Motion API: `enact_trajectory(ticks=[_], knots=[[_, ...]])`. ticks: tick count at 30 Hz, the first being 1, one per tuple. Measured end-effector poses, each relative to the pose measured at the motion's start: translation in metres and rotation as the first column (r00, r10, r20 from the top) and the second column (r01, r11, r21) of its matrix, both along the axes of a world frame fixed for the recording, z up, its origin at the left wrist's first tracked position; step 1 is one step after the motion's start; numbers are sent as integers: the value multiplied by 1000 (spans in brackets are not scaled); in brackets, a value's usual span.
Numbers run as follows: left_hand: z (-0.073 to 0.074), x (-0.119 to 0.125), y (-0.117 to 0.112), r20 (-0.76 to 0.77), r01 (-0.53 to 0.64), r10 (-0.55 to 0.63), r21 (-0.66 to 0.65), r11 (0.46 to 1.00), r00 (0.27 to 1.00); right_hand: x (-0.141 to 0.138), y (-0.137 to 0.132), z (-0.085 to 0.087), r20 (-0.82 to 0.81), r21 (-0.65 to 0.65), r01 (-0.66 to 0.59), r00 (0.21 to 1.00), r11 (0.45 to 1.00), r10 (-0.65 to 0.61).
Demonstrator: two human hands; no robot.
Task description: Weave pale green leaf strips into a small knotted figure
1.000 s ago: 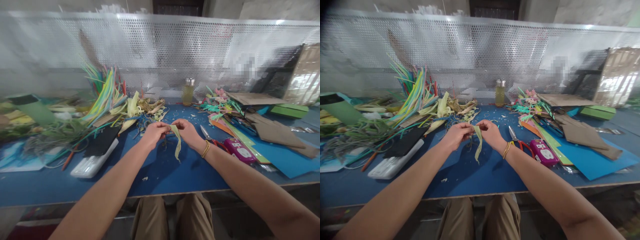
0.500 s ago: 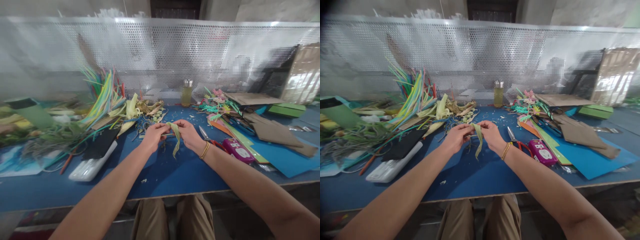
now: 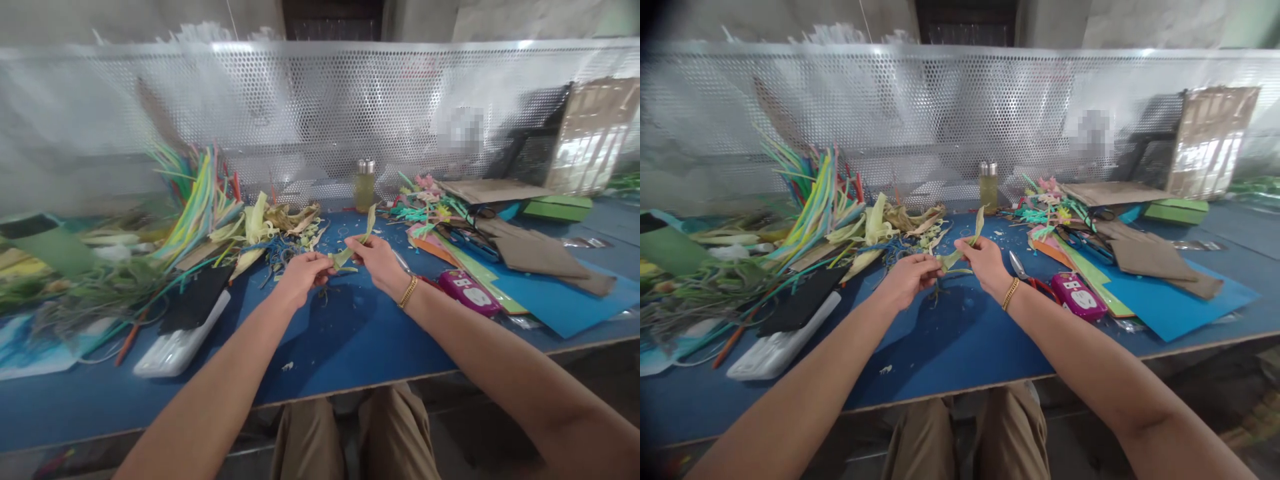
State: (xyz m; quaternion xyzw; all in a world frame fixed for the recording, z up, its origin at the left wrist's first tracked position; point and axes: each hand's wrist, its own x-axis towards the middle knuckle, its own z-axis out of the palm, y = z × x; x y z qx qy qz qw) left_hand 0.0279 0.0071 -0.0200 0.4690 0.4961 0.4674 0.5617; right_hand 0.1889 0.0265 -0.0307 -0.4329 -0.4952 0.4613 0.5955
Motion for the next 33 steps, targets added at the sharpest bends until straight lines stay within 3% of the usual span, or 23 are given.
enact_trajectory(ticks=[3, 5, 7, 8, 9, 11, 13, 14, 15, 17, 21, 24, 26, 28, 30, 33], knots=[[-1, -1, 2, -18, -10, 10, 9, 1000, 1000, 7, 4, 3, 88, -56, -23, 996, 998, 28], [-3, -2, 4, -46, -29, 29, 13, 999, 999, 16, 4, 10, 226, -144, -127, 961, 981, 157], [-5, -3, 6, -66, -46, 47, 10, 999, 997, 32, -1, 21, 430, -227, -205, 856, 952, 287], [-5, -3, 7, -70, -49, 49, 10, 999, 996, 43, -6, 26, 560, -227, -167, 784, 960, 268], [-6, -4, 7, -74, -49, 49, 10, 999, 996, 55, -14, 31, 708, -168, -110, 678, 980, 198], [-6, -4, 7, -88, -44, 44, 9, 999, 995, 76, -37, 35, 947, 4, -4, 321, 1000, -2], [-5, -3, 5, -106, -36, 35, -1, 999, 994, 90, -66, 30, 993, 114, 132, -48, 985, -108], [-4, -3, 5, -113, -31, 31, -6, 999, 993, 93, -80, 26, 981, 128, 183, -171, 975, -97], [-4, -2, 4, -119, -27, 26, -8, 1000, 993, 93, -93, 21, 968, 124, 212, -239, 969, -72], [-2, 0, 2, -128, -21, 20, -2, 1000, 992, 88, -111, 12, 958, 138, 221, -279, 965, -73], [-1, -1, 1, -130, -31, 32, 10, 999, 991, 79, -112, 13, 965, 95, 210, -258, 973, -39], [2, -5, 1, -110, -40, 39, -2, 999, 993, 93, -97, 22, 988, 7, 239, -155, 971, 31], [5, -6, -1, -70, -40, 39, -10, 999, 997, 110, -90, 25, 997, -71, 231, 26, 970, 67], [9, -7, -4, -5, -31, 31, -21, 999, 1000, 126, -89, 22, 949, -148, 207, 306, 967, 80], [13, -6, -7, 66, -15, 17, -38, 999, 998, 134, -95, 18, 796, -222, 109, 594, 969, 116], [18, -5, -12, 176, -1, 10, -47, 999, 984, 132, -115, 12, 563, -255, 1, 813, 967, 148]])
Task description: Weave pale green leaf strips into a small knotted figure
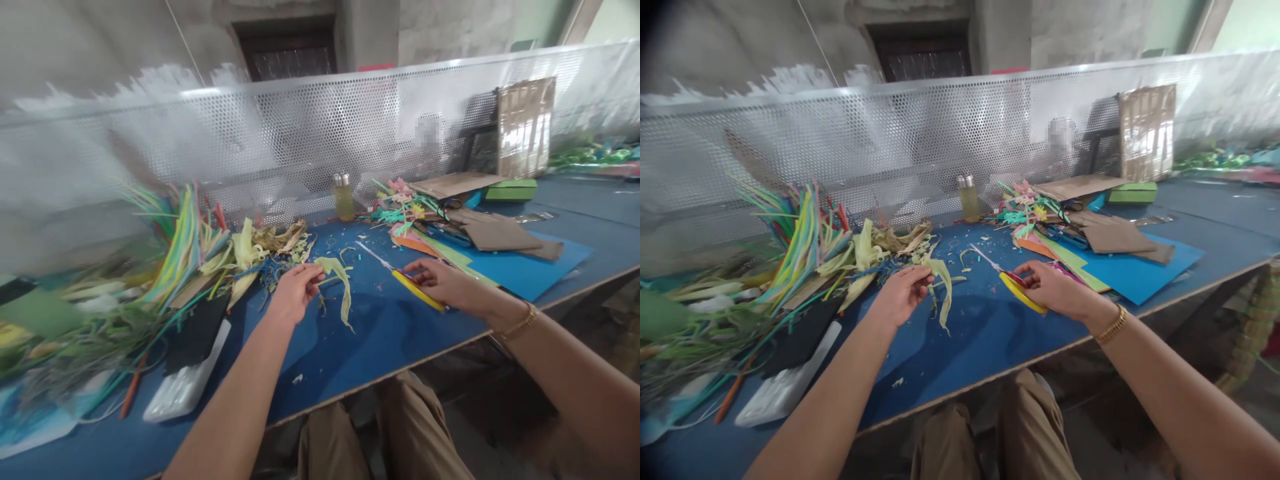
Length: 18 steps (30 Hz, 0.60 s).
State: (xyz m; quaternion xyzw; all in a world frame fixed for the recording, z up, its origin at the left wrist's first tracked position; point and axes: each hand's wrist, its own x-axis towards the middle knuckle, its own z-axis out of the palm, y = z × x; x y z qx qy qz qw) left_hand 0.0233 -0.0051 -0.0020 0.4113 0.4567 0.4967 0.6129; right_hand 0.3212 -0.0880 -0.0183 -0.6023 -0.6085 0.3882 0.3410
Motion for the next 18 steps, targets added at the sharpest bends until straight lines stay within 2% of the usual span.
enact_trajectory(ticks=[2, 5, 8, 10, 13, 18], knots=[[2, 0, -2, 79, -3, 3, 7, 1000, 997, -7, -14, -2, -95, 28, -14, 995, 1000, 17], [4, -1, -2, 174, -15, 14, 4, 1000, 985, -18, -27, -8, -88, 74, -80, 992, 994, 86], [4, -1, -2, 239, -8, 13, -22, 1000, 971, -28, -28, -12, 75, 246, -96, 994, 964, 79], [4, 0, -3, 260, -2, 11, -33, 999, 966, -36, -26, -13, 188, 302, -105, 981, 947, 49], [4, 1, -5, 257, -3, 11, -31, 1000, 966, -48, -22, -11, 229, 283, -114, 972, 952, 48], [3, 3, -7, 194, -4, 5, -4, 1000, 981, -61, -18, -8, 128, 240, -119, 988, 964, 90]])
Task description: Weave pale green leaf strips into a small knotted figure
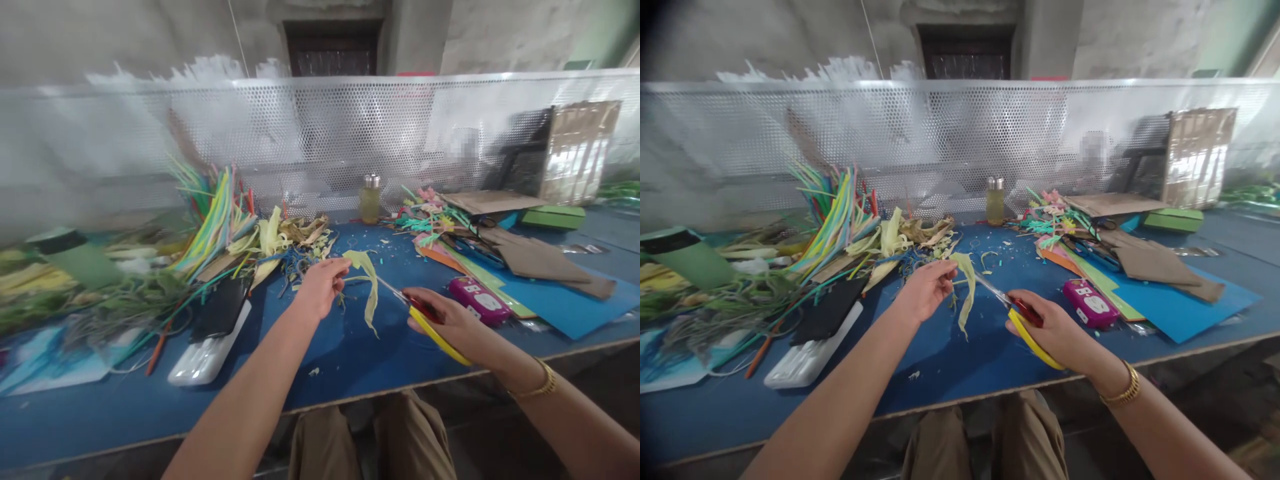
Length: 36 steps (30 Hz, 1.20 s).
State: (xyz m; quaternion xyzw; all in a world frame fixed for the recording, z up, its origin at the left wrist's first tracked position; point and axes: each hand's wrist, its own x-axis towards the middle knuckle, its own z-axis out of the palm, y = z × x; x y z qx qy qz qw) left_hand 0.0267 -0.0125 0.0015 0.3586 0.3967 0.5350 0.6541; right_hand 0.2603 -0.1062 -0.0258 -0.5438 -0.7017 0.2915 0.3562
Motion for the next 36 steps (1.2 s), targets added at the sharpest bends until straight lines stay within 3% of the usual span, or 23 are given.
enact_trajectory(ticks=[7, 12, 36], knots=[[-5, 4, 0, -83, 30, -30, 3, 1000, 996, -11, 4, 2, -174, -113, -46, 984, 993, 26], [-7, 5, 0, -84, 34, -33, 13, 999, 996, -20, 4, 7, -235, -171, -19, 972, 985, -22], [-7, 5, 2, -122, -9, 18, 76, 997, 992, -27, 5, 4, -259, -297, -6, 963, 955, -74]])
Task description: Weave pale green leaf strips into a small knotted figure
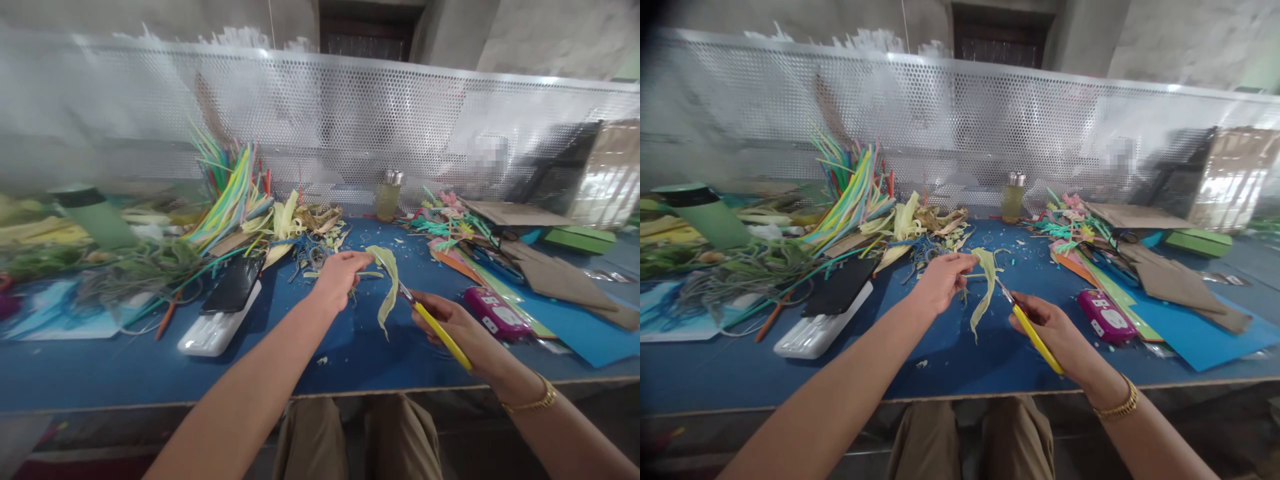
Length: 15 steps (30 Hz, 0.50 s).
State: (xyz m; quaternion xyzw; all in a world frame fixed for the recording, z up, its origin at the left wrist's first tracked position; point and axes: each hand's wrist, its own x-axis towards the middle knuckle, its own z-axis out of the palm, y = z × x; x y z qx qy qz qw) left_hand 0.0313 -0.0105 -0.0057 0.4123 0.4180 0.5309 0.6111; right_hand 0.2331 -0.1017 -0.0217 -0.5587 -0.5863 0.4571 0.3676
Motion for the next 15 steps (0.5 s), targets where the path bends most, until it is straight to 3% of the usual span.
enact_trajectory(ticks=[6, 15], knots=[[0, 0, -1, 6, 0, 0, 1, 1000, 1000, -4, -1, 2, -40, -33, 28, 999, 999, -29], [1, -1, 0, -9, 8, -8, -12, 1000, 1000, 1, 0, -13, -107, -100, 39, 993, 994, -50]])
